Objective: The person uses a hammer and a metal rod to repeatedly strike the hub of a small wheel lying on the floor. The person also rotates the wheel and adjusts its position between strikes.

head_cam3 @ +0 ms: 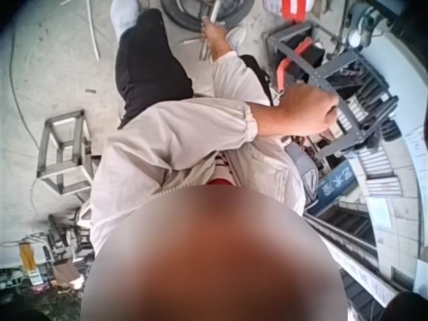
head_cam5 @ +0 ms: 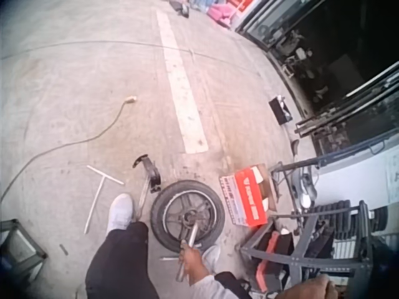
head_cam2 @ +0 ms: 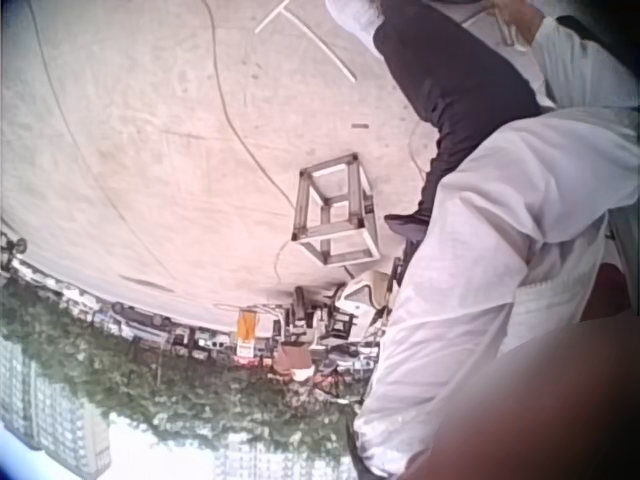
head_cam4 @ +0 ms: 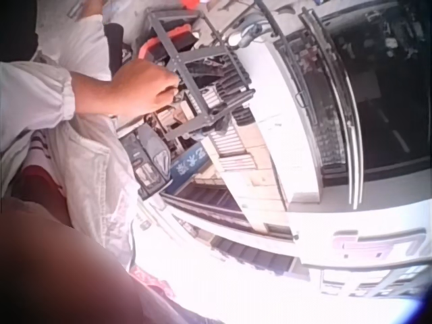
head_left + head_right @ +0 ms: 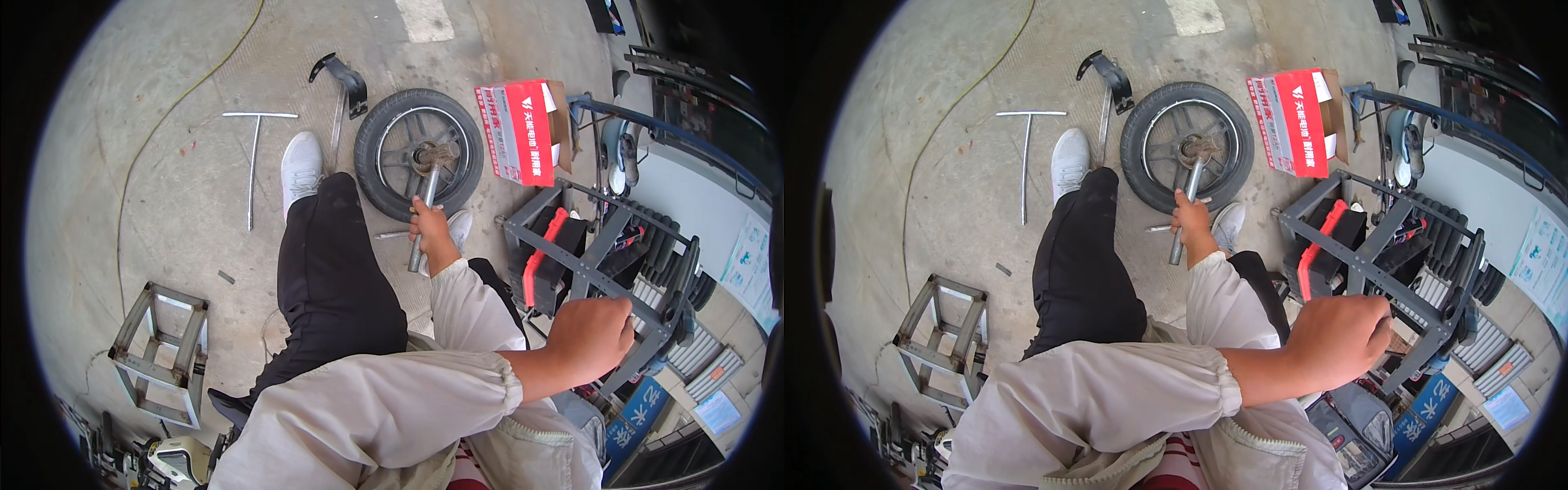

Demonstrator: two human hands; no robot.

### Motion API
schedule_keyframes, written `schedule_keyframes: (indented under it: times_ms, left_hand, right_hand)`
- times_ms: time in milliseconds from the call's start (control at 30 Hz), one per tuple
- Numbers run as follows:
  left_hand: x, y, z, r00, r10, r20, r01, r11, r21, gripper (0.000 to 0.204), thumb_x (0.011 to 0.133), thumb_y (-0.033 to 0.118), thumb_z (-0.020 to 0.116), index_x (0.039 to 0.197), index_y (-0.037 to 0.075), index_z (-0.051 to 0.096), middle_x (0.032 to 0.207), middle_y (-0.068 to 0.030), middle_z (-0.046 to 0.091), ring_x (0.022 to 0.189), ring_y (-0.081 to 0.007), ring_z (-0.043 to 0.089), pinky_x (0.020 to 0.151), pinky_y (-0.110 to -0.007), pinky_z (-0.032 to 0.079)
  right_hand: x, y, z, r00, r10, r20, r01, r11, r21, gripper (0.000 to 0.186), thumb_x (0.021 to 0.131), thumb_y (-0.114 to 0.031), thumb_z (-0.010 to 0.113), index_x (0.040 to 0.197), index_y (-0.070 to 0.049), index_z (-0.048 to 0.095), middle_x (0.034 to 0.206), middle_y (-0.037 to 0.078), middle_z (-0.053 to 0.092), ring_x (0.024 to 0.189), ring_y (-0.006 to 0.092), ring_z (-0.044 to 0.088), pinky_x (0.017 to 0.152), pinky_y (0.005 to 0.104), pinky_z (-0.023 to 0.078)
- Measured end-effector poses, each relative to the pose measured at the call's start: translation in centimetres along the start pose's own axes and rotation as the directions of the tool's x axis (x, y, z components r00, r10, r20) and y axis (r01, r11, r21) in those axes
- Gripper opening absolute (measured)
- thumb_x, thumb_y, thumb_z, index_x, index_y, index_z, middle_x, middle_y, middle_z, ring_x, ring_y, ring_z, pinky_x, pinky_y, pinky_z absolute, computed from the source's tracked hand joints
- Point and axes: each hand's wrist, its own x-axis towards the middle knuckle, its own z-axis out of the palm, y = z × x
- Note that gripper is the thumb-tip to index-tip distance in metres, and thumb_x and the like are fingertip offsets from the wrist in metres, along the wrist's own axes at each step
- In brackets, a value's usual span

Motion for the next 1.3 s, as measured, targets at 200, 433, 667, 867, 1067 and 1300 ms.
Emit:
schedule_keyframes:
  times_ms: [200,433,667,867,1067,1300]
  left_hand:
    - [0.2,-0.1,-0.3,1.000,-0.007,-0.005,0.007,1.000,-0.011,0.015,0.083,0.013,0.058,0.073,0.002,0.056,0.063,-0.0140,0.061,0.060,-0.0327,0.063,0.057,-0.045,0.049]
    - [0.1,0.1,0.0,1.000,0.007,0.022,-0.008,1.000,0.022,0.016,0.084,0.014,0.058,0.074,0.002,0.056,0.065,-0.0137,0.062,0.061,-0.0329,0.063,0.057,-0.045,0.049]
    - [0.1,0.1,-0.2,1.000,-0.002,0.004,0.002,1.000,0.014,0.016,0.083,0.014,0.059,0.074,0.002,0.056,0.064,-0.0141,0.061,0.060,-0.0339,0.062,0.057,-0.046,0.049]
    - [0.1,-0.1,-0.1,1.000,-0.006,-0.018,0.006,1.000,-0.004,0.016,0.083,0.014,0.059,0.073,0.002,0.055,0.064,-0.0147,0.061,0.060,-0.0338,0.062,0.057,-0.046,0.049]
    - [0.1,-0.1,0.2,1.000,-0.004,0.005,0.004,1.000,-0.011,0.016,0.084,0.015,0.058,0.074,0.002,0.057,0.064,-0.0144,0.061,0.060,-0.0340,0.062,0.057,-0.046,0.048]
    - [0.2,-0.5,-0.2,1.000,-0.008,-0.016,0.008,1.000,-0.011,0.018,0.087,0.018,0.057,0.077,0.004,0.059,0.065,-0.0146,0.061,0.059,-0.0338,0.062,0.055,-0.046,0.048]
  right_hand:
    - [-0.2,-1.3,0.7,1.000,0.021,0.015,-0.022,0.997,0.069,0.034,0.093,-0.036,0.063,0.080,-0.013,0.041,0.056,-0.003,0.037,0.040,0.0108,0.032,0.039,0.0302,0.029]
    - [0.4,-0.9,-0.1,1.000,0.015,-0.010,-0.014,1.000,0.023,0.033,0.090,-0.037,0.066,0.086,-0.012,0.045,0.058,0.001,0.042,0.041,0.0138,0.038,0.037,0.0320,0.031]
    - [-0.9,-1.5,-0.7,0.997,-0.062,-0.051,0.061,0.998,-0.033,0.032,0.092,-0.036,0.064,0.085,-0.014,0.043,0.057,-0.004,0.037,0.041,0.0099,0.033,0.039,0.0294,0.028]
    - [-3.1,-1.0,-0.6,0.971,-0.226,-0.084,0.229,0.973,0.033,0.030,0.093,-0.034,0.064,0.091,-0.013,0.043,0.056,-0.003,0.038,0.041,0.0098,0.034,0.038,0.0281,0.028]
    - [-0.4,0.7,-0.4,0.988,-0.144,-0.057,0.144,0.990,-0.001,0.030,0.092,-0.033,0.064,0.094,-0.011,0.044,0.056,-0.001,0.040,0.041,0.0113,0.036,0.038,0.0305,0.031]
    - [-0.3,-1.0,0.5,0.997,-0.030,-0.065,0.029,0.999,-0.015,0.030,0.091,-0.033,0.066,0.091,-0.010,0.046,0.058,0.000,0.041,0.041,0.0122,0.037,0.037,0.0317,0.031]
